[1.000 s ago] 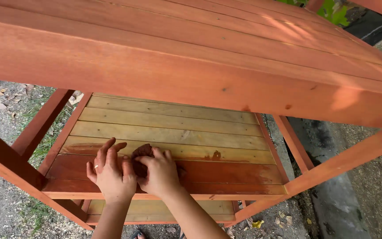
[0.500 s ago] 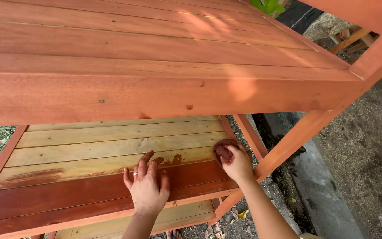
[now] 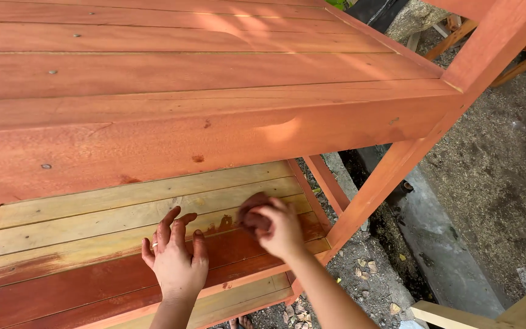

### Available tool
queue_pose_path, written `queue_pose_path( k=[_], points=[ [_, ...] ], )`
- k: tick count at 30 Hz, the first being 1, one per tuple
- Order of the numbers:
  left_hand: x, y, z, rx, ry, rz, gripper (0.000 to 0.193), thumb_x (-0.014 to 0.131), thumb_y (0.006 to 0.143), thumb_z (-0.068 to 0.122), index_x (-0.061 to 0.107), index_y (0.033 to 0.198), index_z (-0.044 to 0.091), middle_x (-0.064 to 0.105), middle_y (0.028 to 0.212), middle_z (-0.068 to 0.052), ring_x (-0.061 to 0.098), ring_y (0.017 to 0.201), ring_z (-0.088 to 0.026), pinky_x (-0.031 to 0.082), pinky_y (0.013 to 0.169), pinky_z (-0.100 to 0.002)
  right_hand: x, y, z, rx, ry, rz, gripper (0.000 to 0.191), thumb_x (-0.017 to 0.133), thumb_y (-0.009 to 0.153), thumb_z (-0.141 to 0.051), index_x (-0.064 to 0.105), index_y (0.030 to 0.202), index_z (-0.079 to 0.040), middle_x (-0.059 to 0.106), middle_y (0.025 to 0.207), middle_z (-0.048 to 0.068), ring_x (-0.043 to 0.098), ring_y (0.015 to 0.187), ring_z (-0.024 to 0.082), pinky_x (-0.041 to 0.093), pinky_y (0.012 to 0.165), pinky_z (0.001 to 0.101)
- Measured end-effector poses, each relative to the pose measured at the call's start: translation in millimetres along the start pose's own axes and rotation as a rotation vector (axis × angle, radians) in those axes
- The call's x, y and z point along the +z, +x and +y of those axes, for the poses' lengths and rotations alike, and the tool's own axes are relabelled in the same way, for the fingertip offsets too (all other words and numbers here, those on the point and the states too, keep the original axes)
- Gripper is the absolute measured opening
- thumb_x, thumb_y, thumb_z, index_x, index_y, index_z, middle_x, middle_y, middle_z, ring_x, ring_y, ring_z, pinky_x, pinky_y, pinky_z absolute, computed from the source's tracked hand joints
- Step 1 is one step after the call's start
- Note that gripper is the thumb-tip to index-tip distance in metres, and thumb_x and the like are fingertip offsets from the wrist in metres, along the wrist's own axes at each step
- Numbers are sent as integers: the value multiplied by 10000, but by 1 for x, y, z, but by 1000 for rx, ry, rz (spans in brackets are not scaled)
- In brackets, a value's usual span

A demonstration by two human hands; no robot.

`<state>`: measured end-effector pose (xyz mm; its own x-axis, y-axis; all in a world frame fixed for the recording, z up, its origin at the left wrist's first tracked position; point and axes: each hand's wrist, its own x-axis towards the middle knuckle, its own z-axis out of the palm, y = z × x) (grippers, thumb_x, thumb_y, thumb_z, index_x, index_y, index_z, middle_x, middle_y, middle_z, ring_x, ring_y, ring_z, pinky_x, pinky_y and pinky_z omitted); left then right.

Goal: The person wipes the surface of a wooden shelving unit with a brown cloth. They move the cloth back and forth across the slats and edges of the shelf, covering the entire surface area.

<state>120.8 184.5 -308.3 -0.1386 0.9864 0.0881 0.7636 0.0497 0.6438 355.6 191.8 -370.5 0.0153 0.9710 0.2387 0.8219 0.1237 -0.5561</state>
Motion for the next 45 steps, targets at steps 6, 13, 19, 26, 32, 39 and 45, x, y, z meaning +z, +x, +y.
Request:
queue_pose_path(
  k=[6, 13, 19, 26, 32, 39, 45],
  points=[
    [-3, -6, -9, -15, 11, 6, 382, 609, 857, 216, 641, 1235, 258, 497, 1496, 60, 453, 1374, -227, 86, 1211, -588, -15, 28, 80, 393, -156, 174, 412, 829, 689, -160, 761, 1094, -161, 714, 1005, 122, 680, 770, 284, 568, 714, 411],
    [-6, -6, -7, -55, -26, 36, 364, 605, 882, 218, 637, 1243, 248, 487, 1508, 38, 438, 1400, -228, 92, 1211, -585, 23, -2, -32, 150, 24, 79, 455, 837, 587, -110, 772, 1032, -179, 664, 1192, 151, 574, 1062, 416, 510, 906, 489],
    [-6, -5, 12, -22, -24, 2, 369, 612, 872, 218, 642, 1239, 247, 489, 1504, 31, 459, 1367, -220, 86, 1207, -583, -10, -22, -37, 31, 88, -40, 515, 822, 553, -87, 778, 1057, -182, 651, 1239, 175, 562, 1110, 418, 505, 941, 508],
    [-9, -11, 4, -51, -51, 10, 385, 604, 862, 194, 651, 1242, 235, 495, 1503, 35, 460, 1369, -221, 86, 1213, -574, -57, -29, 2, 209, 76, 8, 489, 768, 601, -90, 755, 1079, -192, 684, 1257, 90, 643, 1129, 317, 570, 957, 445],
    [5, -19, 17, -97, -88, -6, 376, 600, 868, 194, 654, 1237, 237, 492, 1501, 52, 447, 1390, -212, 87, 1212, -563, -18, -45, -53, 70, 165, -109, 486, 806, 598, -49, 784, 1068, -170, 663, 1317, 135, 574, 1131, 390, 538, 960, 504],
    [2, -23, 20, -88, -84, -19, 350, 588, 890, 198, 660, 1228, 249, 496, 1494, 48, 447, 1386, -217, 83, 1210, -571, -81, -47, 8, 48, 16, -116, 580, 868, 528, -40, 765, 1088, -152, 612, 1353, 166, 562, 1213, 369, 503, 1003, 470],
    [-4, -30, 8, -109, -74, -28, 342, 599, 886, 201, 667, 1218, 247, 504, 1488, 34, 456, 1377, -223, 89, 1216, -575, -69, -50, 9, 129, 68, -1, 499, 798, 578, -13, 771, 1060, -141, 642, 1311, 140, 578, 1228, 334, 544, 1013, 428]
  ],
)
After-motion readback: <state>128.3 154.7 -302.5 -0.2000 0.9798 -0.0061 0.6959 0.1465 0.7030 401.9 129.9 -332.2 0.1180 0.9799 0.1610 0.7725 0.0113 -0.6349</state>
